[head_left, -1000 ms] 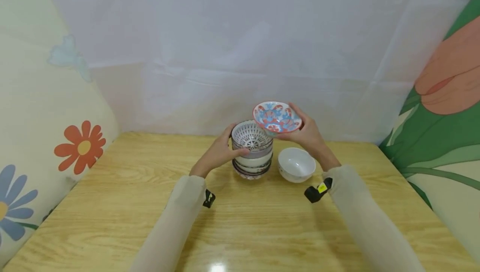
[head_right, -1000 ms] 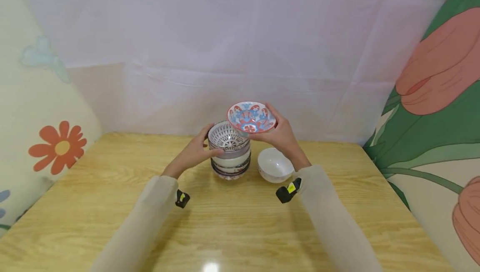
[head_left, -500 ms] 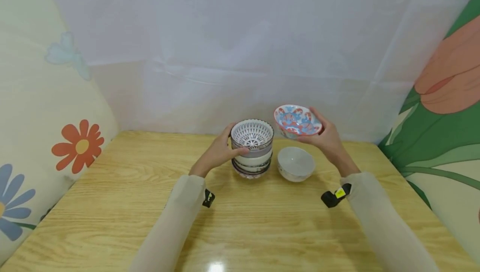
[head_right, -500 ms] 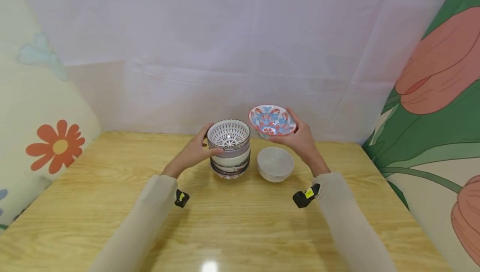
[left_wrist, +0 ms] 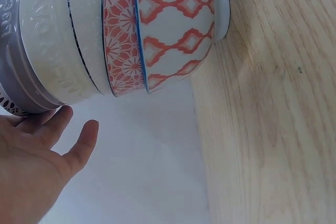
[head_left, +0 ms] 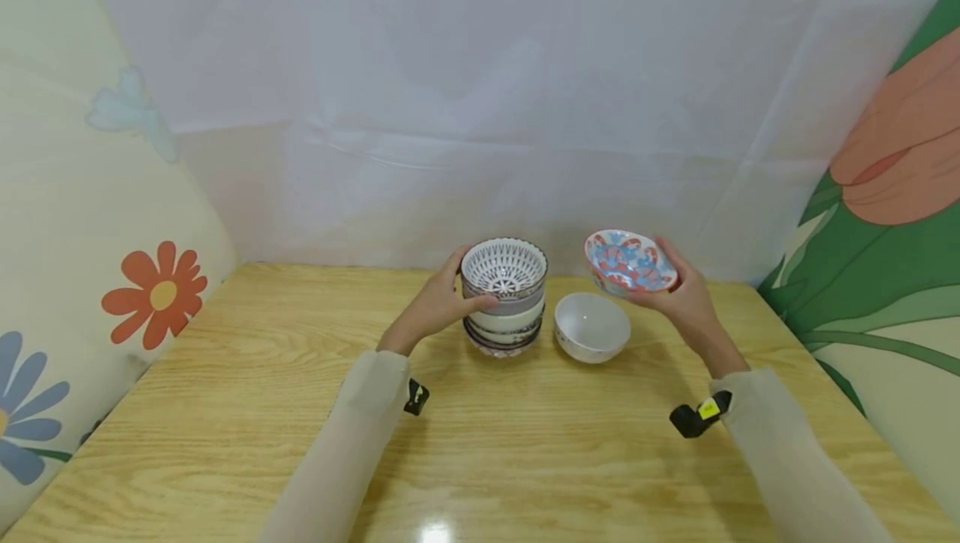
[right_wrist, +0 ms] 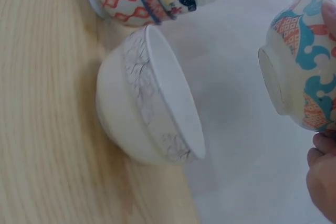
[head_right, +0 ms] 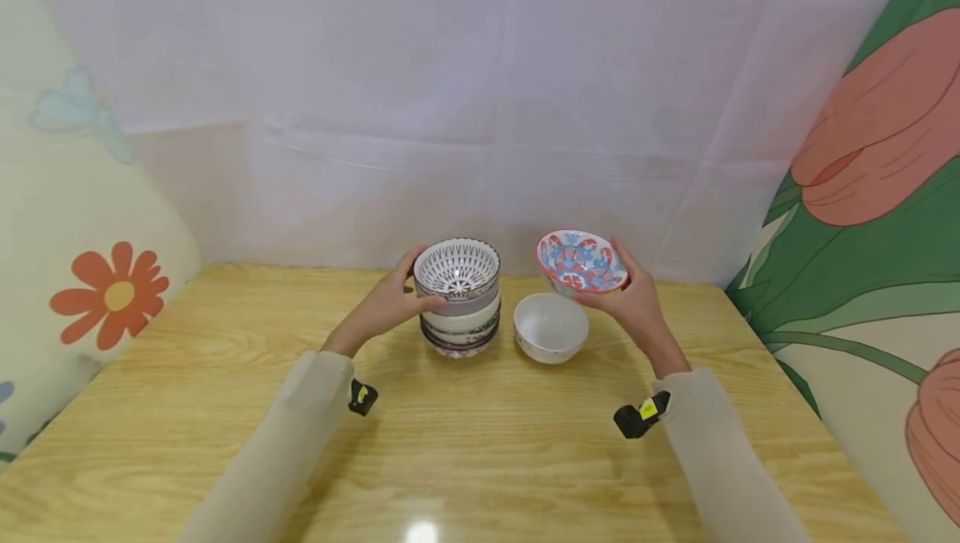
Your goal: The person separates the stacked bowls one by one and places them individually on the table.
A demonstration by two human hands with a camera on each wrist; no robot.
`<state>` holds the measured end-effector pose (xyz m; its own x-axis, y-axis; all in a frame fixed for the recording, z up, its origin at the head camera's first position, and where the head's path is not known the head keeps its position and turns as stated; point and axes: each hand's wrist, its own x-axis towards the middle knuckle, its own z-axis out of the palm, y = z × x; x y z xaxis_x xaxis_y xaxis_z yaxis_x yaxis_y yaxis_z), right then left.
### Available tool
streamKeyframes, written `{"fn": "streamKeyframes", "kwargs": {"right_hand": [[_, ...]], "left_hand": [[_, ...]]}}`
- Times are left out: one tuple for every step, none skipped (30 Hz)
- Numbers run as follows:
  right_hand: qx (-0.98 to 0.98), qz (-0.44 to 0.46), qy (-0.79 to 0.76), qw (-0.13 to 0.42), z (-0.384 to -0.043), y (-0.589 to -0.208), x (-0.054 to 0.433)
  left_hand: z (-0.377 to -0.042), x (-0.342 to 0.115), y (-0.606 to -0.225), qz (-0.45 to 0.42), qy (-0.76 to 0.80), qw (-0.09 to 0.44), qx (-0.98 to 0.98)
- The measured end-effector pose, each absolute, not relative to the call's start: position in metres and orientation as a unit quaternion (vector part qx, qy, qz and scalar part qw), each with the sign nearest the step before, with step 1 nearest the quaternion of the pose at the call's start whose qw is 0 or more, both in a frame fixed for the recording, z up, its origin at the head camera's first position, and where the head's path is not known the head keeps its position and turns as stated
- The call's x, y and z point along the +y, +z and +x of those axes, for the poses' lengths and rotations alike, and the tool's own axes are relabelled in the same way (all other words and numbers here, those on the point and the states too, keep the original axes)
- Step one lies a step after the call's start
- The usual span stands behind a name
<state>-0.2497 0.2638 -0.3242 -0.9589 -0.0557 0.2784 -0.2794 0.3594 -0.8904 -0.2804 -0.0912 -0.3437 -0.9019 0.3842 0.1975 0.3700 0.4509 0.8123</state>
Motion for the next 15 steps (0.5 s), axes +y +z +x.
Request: {"fn": "streamKeyframes", "kwargs": {"right_hand": [[-0.820,0.098,0.555,0.100,-0.249,-0.327,0.266],[-0.822,0.094,0.552,0.100,-0.248,-0.329,0.268],[-0.826,0.088,0.547,0.099,-0.247,-0.331,0.270],[-0.829,0.083,0.544,0.099,-0.246,-0.333,0.273],[-0.833,0.080,0.538,0.099,-0.245,-0.335,0.275],[-0.835,0.077,0.535,0.099,-0.244,-0.337,0.277],[-0.837,0.075,0.533,0.101,-0.243,-0.338,0.279],[-0.837,0.073,0.532,0.102,-0.243,-0.340,0.281],[-0.838,0.072,0.532,0.103,-0.242,-0.341,0.283],[-0.838,0.071,0.531,0.106,-0.242,-0.343,0.285],[-0.839,0.070,0.529,0.109,-0.242,-0.344,0.286],[-0.838,0.069,0.529,0.110,-0.241,-0.346,0.288],[-0.840,0.066,0.528,0.111,-0.241,-0.347,0.290],[-0.840,0.064,0.527,0.110,-0.240,-0.349,0.291],[-0.841,0.061,0.526,0.110,-0.239,-0.350,0.293]], "left_hand": [[-0.280,-0.091,-0.343,0.221,0.474,0.008,0.852],[-0.280,-0.091,-0.343,0.221,0.474,0.008,0.852],[-0.280,-0.091,-0.343,0.221,0.473,0.009,0.853],[-0.279,-0.091,-0.343,0.219,0.472,0.010,0.854],[-0.279,-0.091,-0.343,0.219,0.470,0.011,0.855],[-0.278,-0.091,-0.342,0.218,0.469,0.012,0.855],[-0.278,-0.091,-0.342,0.218,0.469,0.013,0.856],[-0.278,-0.091,-0.342,0.217,0.468,0.013,0.856],[-0.277,-0.091,-0.342,0.216,0.467,0.013,0.857],[-0.277,-0.092,-0.341,0.216,0.467,0.013,0.858],[-0.277,-0.092,-0.341,0.217,0.466,0.012,0.858],[-0.277,-0.092,-0.341,0.216,0.466,0.012,0.858],[-0.277,-0.092,-0.341,0.217,0.466,0.011,0.858],[-0.277,-0.092,-0.340,0.217,0.466,0.011,0.858],[-0.277,-0.092,-0.340,0.217,0.466,0.011,0.858]]}}
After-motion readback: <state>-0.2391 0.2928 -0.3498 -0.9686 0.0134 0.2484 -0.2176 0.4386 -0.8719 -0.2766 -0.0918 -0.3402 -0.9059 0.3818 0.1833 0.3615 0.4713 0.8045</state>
